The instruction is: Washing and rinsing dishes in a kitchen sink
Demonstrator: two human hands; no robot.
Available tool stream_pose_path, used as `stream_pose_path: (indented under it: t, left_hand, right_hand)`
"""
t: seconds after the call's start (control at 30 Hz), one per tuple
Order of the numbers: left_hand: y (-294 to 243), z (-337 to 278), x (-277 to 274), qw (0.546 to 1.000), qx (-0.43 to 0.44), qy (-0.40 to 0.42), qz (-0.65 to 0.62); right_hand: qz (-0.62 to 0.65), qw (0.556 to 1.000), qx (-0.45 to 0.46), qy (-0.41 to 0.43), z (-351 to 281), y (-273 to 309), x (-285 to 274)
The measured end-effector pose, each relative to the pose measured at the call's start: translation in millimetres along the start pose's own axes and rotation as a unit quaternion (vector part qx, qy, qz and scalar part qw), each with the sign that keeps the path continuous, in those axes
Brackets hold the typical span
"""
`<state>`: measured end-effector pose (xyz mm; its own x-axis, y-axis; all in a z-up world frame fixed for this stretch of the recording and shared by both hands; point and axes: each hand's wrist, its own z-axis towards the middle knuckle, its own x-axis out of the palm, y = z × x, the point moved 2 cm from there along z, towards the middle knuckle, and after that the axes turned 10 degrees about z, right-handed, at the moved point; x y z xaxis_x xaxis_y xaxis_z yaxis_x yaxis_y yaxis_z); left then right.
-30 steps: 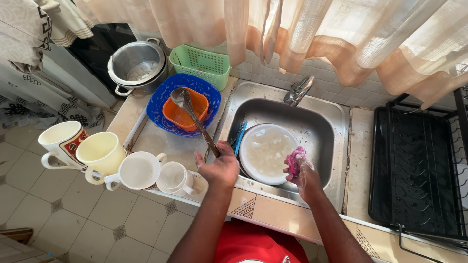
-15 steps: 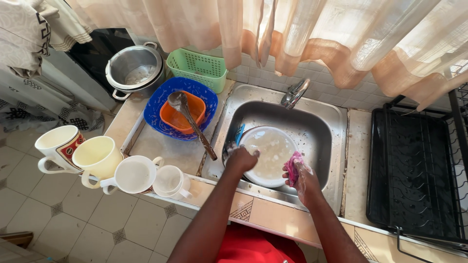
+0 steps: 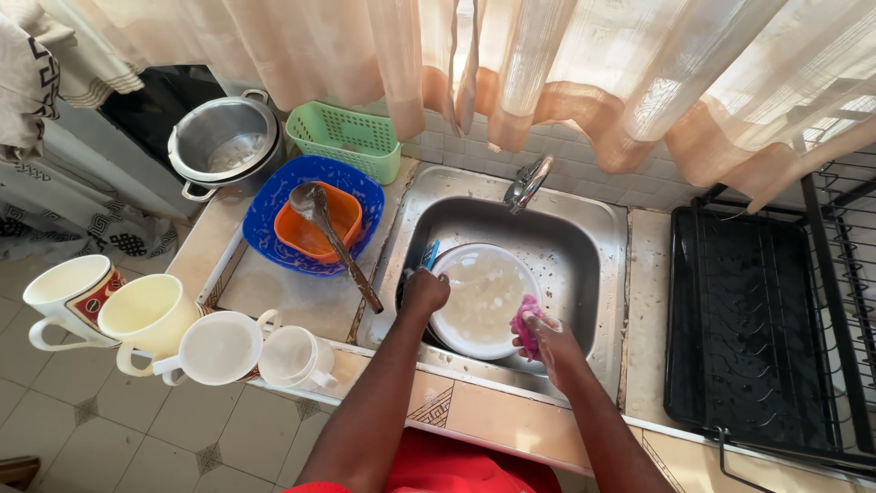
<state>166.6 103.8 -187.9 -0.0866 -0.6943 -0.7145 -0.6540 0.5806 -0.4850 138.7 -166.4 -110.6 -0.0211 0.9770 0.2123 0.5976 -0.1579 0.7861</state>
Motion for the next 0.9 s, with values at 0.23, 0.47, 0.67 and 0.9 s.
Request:
stream_pose_path:
  t: [0.23,0.47,0.67,0.9]
  left_hand:
    - [10.0,25.2,25.5,0.999,0.021,-0.021,0.013]
    - [4.9,5.5,5.8,0.998,0.041,-0.045,0.029]
    - [27.5,43.0,20.5,0.997,0.06,-0.035,0.018]
    - [23.8,7.6,2.3,0.996,0.075,-0.053,0.004]
  right_hand:
    - [-0.263,0.964,-0.038,-0.008,70.8,-25.2,-6.2]
    - [-0.545,0.83,-0.118,-0.034,48.5,20.3,37.8]
    - [-0.538,0.835,-0.105,-0.045,23.3,36.8,49.6]
    - [-0.535,0.837,-0.096,-0.069,20.1,43.2,36.8]
